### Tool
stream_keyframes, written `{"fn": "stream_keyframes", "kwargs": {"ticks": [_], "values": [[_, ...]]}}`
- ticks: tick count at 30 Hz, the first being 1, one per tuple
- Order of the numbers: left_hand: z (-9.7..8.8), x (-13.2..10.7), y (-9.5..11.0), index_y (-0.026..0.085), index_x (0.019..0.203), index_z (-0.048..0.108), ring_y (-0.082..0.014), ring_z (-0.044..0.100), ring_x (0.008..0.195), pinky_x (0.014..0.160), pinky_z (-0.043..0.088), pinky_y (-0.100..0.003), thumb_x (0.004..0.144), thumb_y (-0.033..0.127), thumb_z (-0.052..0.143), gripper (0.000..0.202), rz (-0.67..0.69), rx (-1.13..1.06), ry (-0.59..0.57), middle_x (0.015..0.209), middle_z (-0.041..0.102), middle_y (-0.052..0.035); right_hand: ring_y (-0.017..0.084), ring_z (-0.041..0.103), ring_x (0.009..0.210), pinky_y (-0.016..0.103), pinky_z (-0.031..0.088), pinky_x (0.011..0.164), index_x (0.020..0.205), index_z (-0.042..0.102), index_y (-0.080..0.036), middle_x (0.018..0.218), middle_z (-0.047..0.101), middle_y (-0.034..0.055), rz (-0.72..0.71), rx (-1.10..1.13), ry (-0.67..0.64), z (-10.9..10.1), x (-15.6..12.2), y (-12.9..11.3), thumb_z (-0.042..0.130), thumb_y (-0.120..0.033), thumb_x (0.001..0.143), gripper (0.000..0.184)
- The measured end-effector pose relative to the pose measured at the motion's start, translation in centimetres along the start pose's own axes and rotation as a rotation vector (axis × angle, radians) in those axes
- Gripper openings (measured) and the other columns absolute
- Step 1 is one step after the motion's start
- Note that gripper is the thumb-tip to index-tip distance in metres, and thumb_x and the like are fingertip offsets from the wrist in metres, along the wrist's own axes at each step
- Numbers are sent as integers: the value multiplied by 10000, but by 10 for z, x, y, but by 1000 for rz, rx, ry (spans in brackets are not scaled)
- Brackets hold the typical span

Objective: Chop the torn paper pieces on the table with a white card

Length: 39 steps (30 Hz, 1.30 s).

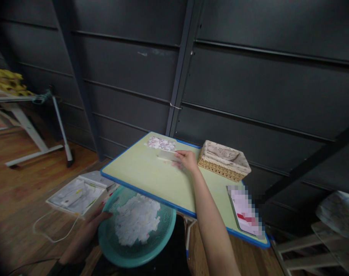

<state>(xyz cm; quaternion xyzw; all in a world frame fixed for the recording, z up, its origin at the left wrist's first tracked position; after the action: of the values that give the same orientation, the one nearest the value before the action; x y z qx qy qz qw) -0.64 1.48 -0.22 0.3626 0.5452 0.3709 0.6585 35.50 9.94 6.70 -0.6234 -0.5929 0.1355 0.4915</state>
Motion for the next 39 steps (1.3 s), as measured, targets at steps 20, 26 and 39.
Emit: {"fn": "stream_keyframes", "kwargs": {"ticks": [20, 26, 39], "values": [[-1, 5, -4, 191, 1143, 656, -150, 612, 451, 539, 533, -271, 686, 217, 646, 458, -59, -4, 12, 691, 768, -11, 75, 443, 481, 205, 265, 455, 855, 574, -232, 660, 600, -64, 432, 553, 767, -144, -113, 22, 717, -434, 650, 322], [1, 1, 0, 184, 1058, 679, -154, 629, 501, 522, 531, -264, 669, 201, 652, 391, -49, -45, 5, 851, 787, -45, 66, 360, 422, 214, 241, 432, 861, 574, -229, 583, 546, -78, 644, 486, 853, -149, -129, 29, 687, -359, 684, 248], [-8, 32, -32, 198, 1141, 680, -324, 672, 992, 872, 524, -406, 635, 343, 712, 528, 6, 13, -218, 1019, 775, -95, 116, 527, 584, 238, 375, 515, 902, 650, -198, 759, 648, 4, 294, 429, 766, -116, -96, 7, 737, -449, 605, 398]]}}
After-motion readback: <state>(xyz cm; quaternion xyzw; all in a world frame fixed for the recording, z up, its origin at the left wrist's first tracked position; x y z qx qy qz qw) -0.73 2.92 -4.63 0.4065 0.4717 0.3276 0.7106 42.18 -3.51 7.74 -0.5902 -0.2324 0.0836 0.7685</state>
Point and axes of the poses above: each hand's wrist, its own x-axis towards the middle knuckle, its own z-axis out of the palm, y = z × x, the point moved 1 cm from there along x, towards the middle knuckle
